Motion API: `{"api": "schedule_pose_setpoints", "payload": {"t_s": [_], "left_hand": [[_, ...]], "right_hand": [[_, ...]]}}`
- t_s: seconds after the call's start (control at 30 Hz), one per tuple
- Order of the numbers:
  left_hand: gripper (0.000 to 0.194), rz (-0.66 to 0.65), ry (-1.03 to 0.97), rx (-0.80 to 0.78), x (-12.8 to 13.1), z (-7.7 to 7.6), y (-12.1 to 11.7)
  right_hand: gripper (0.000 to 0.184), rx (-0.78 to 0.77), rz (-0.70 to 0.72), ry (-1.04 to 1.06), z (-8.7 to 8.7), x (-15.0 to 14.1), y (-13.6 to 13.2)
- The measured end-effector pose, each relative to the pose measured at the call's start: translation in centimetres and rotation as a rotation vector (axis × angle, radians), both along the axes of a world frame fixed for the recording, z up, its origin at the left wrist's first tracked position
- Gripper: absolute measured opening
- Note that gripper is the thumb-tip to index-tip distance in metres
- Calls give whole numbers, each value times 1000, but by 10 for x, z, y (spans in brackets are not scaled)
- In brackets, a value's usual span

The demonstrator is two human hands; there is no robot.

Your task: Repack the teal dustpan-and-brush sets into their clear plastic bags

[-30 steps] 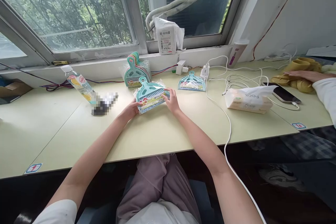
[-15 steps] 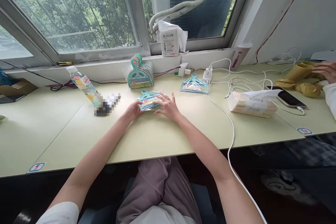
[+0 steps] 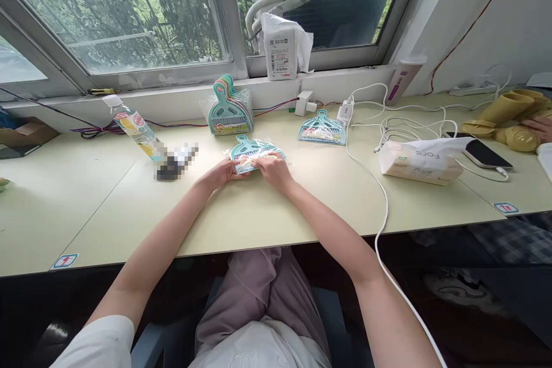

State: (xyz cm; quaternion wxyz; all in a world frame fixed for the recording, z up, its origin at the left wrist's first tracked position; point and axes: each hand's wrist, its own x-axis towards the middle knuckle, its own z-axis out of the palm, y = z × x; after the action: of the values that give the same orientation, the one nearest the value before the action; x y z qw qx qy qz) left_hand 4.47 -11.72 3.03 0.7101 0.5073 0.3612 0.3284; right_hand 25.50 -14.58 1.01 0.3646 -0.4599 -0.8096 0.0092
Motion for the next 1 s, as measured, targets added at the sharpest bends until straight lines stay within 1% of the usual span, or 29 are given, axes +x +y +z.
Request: {"api": "schedule_pose_setpoints", "payload": {"t_s": [0.07, 0.2, 0.3, 0.4, 0.5, 0.63, 0.77, 0.83, 0.87, 0.93, 1.0], "left_hand": [[47, -8, -1, 2, 0, -2, 1], [49, -8, 3, 14, 1, -5, 3], [53, 2, 22, 30, 3, -5, 2], [61, -16, 51, 56, 4, -4, 0], [69, -36, 100, 93, 5, -5, -1], [74, -44, 112, 128, 5, -6, 0], [75, -17, 103, 108, 8, -6, -1], [76, 13, 82, 82, 13, -5, -4], [80, 50, 64, 72, 16, -5, -6], [92, 168, 20, 77, 22, -3, -12], [102, 265, -23, 135, 28, -1, -19]], "right_hand": [[27, -21, -32, 7, 1, 0, 1], [26, -116, -137, 81, 1, 0, 3], [25, -163, -167, 104, 1, 1, 3], [22, -168, -163, 96, 2, 1, 1], [18, -137, -138, 89, 1, 1, -1], [17, -92, -81, 91, 1, 1, -1], [20, -67, -67, 65, 1, 3, 0], [23, -61, -82, 59, 2, 4, 1], [25, -61, -97, 58, 1, 4, 1], [28, -70, -132, 55, 1, 5, 3], [30, -78, -167, 64, 1, 6, 4]]}}
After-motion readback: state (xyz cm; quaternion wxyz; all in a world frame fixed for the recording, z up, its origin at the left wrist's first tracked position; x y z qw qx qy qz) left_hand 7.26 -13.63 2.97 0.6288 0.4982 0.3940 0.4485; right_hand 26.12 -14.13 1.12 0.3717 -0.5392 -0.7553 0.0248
